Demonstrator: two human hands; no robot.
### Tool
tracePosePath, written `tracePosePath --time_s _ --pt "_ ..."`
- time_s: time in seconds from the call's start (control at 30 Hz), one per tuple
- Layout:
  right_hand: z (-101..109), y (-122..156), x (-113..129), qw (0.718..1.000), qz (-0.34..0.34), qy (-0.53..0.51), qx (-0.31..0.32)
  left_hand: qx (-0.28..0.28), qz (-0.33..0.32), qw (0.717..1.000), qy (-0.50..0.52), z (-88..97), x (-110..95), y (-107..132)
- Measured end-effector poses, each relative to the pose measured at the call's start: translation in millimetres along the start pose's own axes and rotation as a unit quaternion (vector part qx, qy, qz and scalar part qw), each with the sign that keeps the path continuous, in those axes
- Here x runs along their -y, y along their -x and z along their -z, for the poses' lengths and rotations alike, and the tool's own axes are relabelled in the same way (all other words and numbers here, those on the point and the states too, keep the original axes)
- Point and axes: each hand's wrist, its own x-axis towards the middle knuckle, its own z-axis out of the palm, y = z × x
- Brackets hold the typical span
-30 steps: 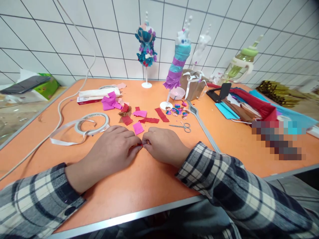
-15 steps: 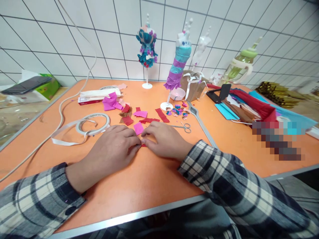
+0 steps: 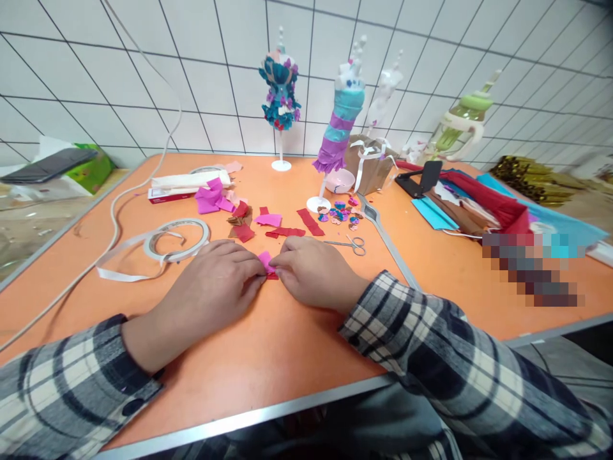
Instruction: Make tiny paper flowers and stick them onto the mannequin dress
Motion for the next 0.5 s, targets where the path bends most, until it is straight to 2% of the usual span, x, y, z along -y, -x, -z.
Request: tracePosePath --time_s 0.07,0.23,0.5 --pt "-0.4 -1.1 0.3 1.000 -0.002 -0.011 -0.009 0.002 -0.002 1.000 -0.002 1.1 -0.2 -0.4" --pt "-6.9 -5.1 -1.2 1.000 0.011 -0.019 0.016 0.008 -0.011 1.000 -0.007 4.3 -0.9 -0.3" --pt "-5.6 -3.8 -3.4 0.999 0.016 0.015 0.027 -0.021 -0.026 0.999 -0.032 5.9 -5.1 2.0"
